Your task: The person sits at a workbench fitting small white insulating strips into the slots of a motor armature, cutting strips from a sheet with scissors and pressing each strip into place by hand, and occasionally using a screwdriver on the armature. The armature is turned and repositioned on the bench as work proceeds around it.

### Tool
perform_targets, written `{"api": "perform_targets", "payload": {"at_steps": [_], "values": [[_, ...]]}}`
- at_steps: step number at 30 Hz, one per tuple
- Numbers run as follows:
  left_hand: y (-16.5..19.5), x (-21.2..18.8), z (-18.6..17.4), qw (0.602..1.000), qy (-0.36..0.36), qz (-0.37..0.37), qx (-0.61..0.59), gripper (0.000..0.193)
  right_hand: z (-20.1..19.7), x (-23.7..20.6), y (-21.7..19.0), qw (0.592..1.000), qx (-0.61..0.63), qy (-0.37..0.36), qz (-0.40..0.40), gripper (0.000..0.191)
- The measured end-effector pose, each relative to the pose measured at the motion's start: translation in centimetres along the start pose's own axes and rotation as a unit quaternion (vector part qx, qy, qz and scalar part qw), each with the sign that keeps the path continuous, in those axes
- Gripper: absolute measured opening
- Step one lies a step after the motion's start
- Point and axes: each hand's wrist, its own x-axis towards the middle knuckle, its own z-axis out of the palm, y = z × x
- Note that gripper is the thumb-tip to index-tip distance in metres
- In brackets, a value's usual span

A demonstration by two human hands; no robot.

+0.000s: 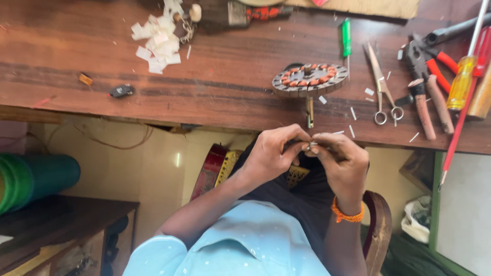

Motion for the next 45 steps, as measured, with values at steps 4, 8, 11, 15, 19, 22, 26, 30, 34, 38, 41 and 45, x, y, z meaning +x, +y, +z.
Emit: {"api": "perform_targets", "payload": {"at_steps": [4, 8, 11, 15, 19, 22, 26, 30, 34, 38, 41, 45], "values": [[0.6, -0.7, 0.6, 0.998, 0.037, 0.039, 0.029, 0.007, 0.0, -0.6, 0.5, 0.999, 0.02, 0.027, 0.033, 0.014], [1.4, -0.9, 2.0, 0.982, 0.079, 0.132, 0.112, 0.009, -0.7, -1.5, 0.5, 0.998, 0.02, 0.038, -0.034, 0.013], [2.1, -0.8, 3.4, 0.998, 0.01, -0.061, 0.0, 0.011, -1.9, -2.2, 0.2, 0.988, -0.041, 0.077, -0.125, 0.015], [3.2, -0.3, 6.0, 0.999, -0.014, -0.041, -0.022, 0.012, -4.6, -2.8, -1.1, 0.956, -0.139, 0.106, -0.236, 0.022], [4.2, -0.9, 7.2, 1.0, -0.001, -0.029, -0.004, 0.009, -5.2, -3.6, -2.7, 0.946, -0.158, 0.113, -0.259, 0.024], [4.4, -1.2, 6.5, 0.994, 0.033, 0.085, 0.06, 0.008, -3.5, -4.2, -3.5, 0.958, -0.155, 0.172, -0.171, 0.018], [4.2, -1.1, 3.4, 0.943, 0.07, 0.266, 0.185, 0.014, -0.6, -3.1, -3.8, 0.983, 0.022, 0.153, -0.1, 0.011], [3.3, -1.2, 0.1, 0.931, 0.088, 0.271, 0.229, 0.017, 2.7, -1.5, -3.4, 0.989, 0.053, 0.129, -0.044, 0.007], [2.0, -0.5, -2.5, 0.929, 0.128, 0.266, 0.223, 0.019, 6.8, 0.3, -2.1, 0.989, 0.001, 0.138, -0.062, 0.005], [1.4, 0.2, -4.0, 0.932, 0.183, 0.266, 0.165, 0.017, 10.6, 2.0, -0.5, 0.976, 0.079, 0.167, -0.117, 0.003], [1.2, 0.2, -4.6, 0.983, 0.123, 0.043, -0.132, 0.016, 12.4, 2.7, 0.5, 0.951, 0.222, 0.159, -0.142, 0.004], [1.5, 0.0, -4.9, 0.975, 0.147, 0.06, -0.155, 0.011, 11.0, 2.4, 1.2, 0.954, 0.269, 0.063, -0.116, 0.007]]}}
